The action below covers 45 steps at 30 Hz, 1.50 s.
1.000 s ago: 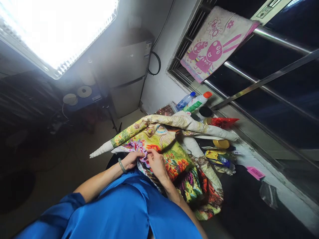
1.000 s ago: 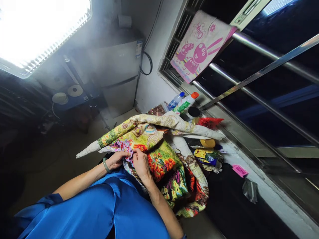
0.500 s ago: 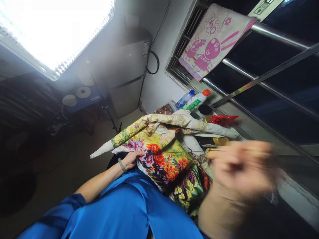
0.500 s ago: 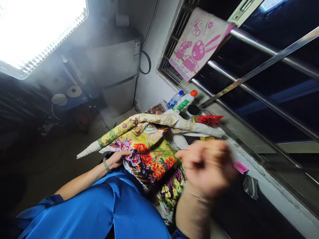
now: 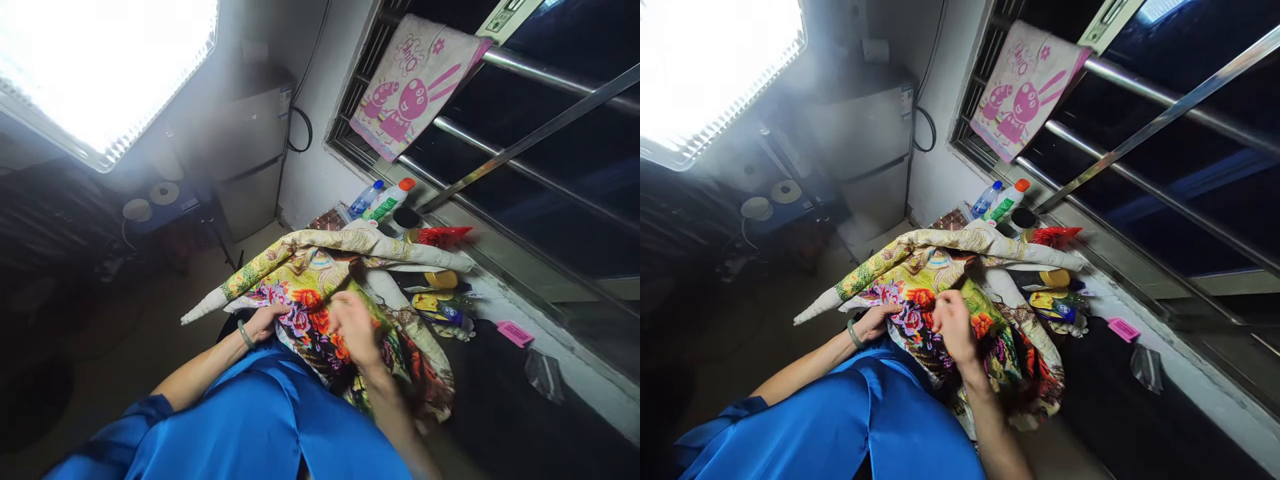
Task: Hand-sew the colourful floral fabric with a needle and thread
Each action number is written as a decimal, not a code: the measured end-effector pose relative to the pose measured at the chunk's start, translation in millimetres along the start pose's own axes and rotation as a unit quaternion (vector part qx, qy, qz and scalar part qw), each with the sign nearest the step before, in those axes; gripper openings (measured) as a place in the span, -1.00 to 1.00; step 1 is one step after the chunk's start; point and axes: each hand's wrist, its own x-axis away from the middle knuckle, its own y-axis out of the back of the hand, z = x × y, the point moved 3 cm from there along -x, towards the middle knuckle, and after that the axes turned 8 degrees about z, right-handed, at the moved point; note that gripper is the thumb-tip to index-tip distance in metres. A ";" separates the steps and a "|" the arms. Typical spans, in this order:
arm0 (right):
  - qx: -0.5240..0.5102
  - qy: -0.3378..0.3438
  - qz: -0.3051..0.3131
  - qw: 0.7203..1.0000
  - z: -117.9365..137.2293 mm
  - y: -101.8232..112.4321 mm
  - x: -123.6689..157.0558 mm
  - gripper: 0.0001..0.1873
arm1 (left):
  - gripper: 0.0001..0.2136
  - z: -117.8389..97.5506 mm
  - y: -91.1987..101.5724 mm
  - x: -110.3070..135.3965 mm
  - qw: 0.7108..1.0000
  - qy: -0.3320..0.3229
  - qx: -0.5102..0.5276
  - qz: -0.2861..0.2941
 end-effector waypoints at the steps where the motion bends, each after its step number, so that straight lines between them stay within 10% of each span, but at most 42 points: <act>1: 0.004 -0.033 0.028 0.999 -11.8 -15.8 -2.9 -0.81 | -0.83 -0.4 -0.3 0.6 1.000 0.001 -0.002 -0.002; 8: 0.072 -0.089 0.074 0.991 -62.0 -59.7 -9.8 -0.69 | -0.80 1.6 7.3 -6.8 1.000 0.002 0.003 -0.001; 28: 0.306 -0.001 0.063 0.950 -41.1 -61.0 -17.5 -0.74 | -0.80 1.6 6.3 -8.6 1.000 -0.016 0.010 -0.008; 45: 0.042 -0.132 0.082 0.987 -52.6 -63.1 -13.3 -0.78 | -0.84 -0.2 1.4 -3.8 0.999 -0.006 -0.014 -0.033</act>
